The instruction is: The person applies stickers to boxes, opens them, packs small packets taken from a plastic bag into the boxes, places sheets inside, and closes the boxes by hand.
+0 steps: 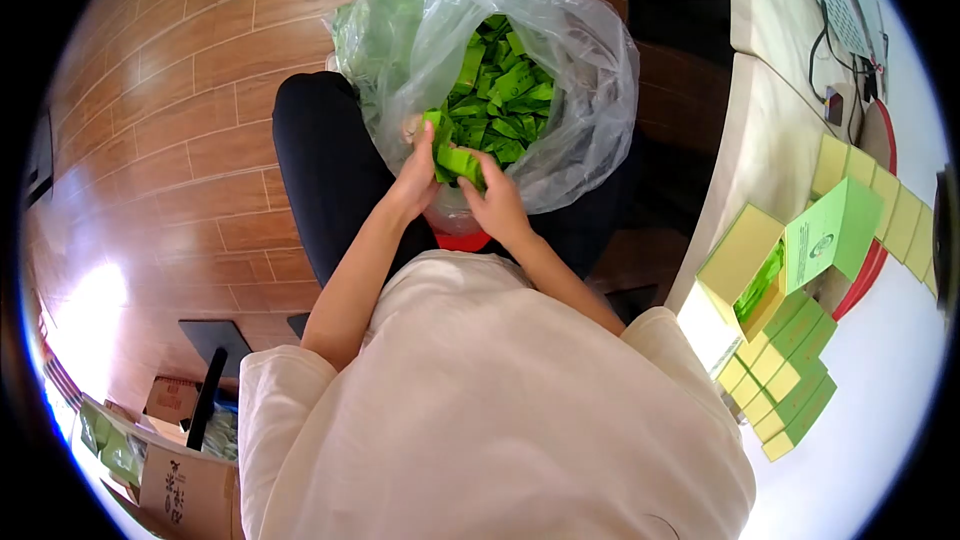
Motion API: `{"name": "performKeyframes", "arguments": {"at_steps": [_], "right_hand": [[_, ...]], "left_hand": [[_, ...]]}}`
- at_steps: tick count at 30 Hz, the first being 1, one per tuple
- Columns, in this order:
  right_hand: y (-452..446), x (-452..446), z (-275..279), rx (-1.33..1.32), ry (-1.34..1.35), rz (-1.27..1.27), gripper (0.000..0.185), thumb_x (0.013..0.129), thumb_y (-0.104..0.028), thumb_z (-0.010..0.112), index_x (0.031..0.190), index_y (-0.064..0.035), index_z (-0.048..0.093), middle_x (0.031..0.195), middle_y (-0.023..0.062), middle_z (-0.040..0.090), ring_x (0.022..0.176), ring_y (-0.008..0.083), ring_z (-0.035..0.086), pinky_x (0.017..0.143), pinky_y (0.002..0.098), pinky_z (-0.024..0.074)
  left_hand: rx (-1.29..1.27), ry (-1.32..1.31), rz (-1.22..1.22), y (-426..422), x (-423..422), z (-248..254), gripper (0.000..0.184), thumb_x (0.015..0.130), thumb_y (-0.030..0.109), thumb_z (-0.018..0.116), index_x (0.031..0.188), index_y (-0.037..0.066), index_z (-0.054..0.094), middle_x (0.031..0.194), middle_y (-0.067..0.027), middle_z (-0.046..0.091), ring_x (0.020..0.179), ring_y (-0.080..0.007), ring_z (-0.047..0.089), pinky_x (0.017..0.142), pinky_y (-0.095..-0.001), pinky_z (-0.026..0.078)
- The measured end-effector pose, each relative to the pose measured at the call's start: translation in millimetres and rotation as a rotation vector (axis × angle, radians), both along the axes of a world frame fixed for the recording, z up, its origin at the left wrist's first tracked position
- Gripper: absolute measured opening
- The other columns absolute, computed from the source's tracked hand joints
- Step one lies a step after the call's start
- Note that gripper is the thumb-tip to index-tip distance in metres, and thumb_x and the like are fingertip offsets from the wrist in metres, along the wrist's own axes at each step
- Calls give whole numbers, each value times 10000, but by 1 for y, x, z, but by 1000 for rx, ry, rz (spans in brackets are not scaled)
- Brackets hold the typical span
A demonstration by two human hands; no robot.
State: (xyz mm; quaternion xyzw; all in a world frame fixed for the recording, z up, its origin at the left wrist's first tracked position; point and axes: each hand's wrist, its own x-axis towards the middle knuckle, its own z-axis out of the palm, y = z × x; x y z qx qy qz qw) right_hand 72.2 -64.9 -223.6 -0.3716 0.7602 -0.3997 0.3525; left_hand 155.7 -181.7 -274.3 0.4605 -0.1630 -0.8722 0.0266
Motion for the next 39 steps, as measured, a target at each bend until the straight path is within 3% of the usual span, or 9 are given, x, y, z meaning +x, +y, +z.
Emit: {"name": "performKeyframes", "arguments": {"at_steps": [7, 10, 18, 20, 23, 25, 27, 34, 39], "right_hand": [[11, -31, 7, -78, -532, -606, 368, 926, -108, 530, 1271, 0, 464, 1172, 58, 574, 1048, 147, 534, 921, 267, 386], [10, -43, 18, -91, -503, -556, 390, 925, -116, 538, 1291, -9, 455, 1179, 55, 572, 1051, 139, 536, 921, 266, 392], [3, -27, 16, -253, -565, -506, 343, 871, 13, 567, 1206, 7, 496, 1184, 72, 571, 1145, 169, 509, 992, 304, 376], [1, -24, 17, -301, -293, -373, 404, 801, 97, 533, 1192, -4, 527, 1288, 109, 530, 1256, 233, 447, 1065, 336, 313], [-1, -19, 23, -251, -54, -85, 517, 699, 159, 466, 1164, -40, 570, 1360, 118, 481, 1343, 298, 346, 1120, 413, 219], [-1, -13, 25, -222, 5, 59, 538, 688, 162, 448, 1164, -54, 577, 1361, 116, 480, 1351, 307, 332, 1128, 436, 196], [-2, -9, 24, -162, -34, 251, 527, 692, 156, 424, 1142, -57, 593, 1349, 125, 490, 1362, 310, 309, 1130, 461, 177], [-27, -28, -13, -150, -402, 80, 368, 731, 108, 467, 1037, -50, 597, 1267, 123, 543, 1314, 326, 373, 1089, 436, 269], [-61, -68, -57, 54, 395, -227, 249, 790, -25, 596, 1035, -48, 555, 1085, 159, 582, 1033, 325, 544, 869, 418, 424]], "left_hand": [[-135, -25, -126, 3, 3, -6, 454, 959, 492, 370, 1179, 105, 463, 865, 19, 428, 669, -105, 352, 606, -274, 344], [-18, 242, -193, -8, 12, 1, 466, 950, 489, 398, 1188, 96, 471, 907, 21, 466, 709, -96, 388, 611, -256, 349], [-405, 128, -299, 7, 3, 24, 439, 939, 350, 488, 1268, 64, 441, 1105, -35, 543, 978, -152, 535, 836, -307, 443], [-398, 115, -302, 4, 4, 27, 454, 938, 336, 496, 1292, 59, 428, 1134, -55, 549, 1032, -175, 544, 883, -321, 443], [64, 30, -235, -5, 6, 34, 552, 958, 462, 408, 1363, 89, 390, 1247, -112, 539, 1107, -210, 543, 967, -331, 422], [527, 360, 29, -12, 4, 40, 610, 956, 497, 377, 1382, 60, 353, 1300, -159, 497, 1143, -257, 527, 1010, -390, 408], [482, 428, 54, -11, 5, 35, 604, 954, 508, 374, 1370, 69, 373, 1289, -161, 502, 1129, -255, 535, 998, -396, 420], [468, 312, 118, -14, 10, 12, 448, 951, 288, 469, 1306, 19, 428, 1237, -164, 536, 1117, -236, 545, 951, -386, 462], [395, 121, 106, -15, 4, 8, 341, 902, 144, 501, 1208, -5, 489, 1186, -153, 572, 1084, -235, 565, 950, -372, 462]]}}
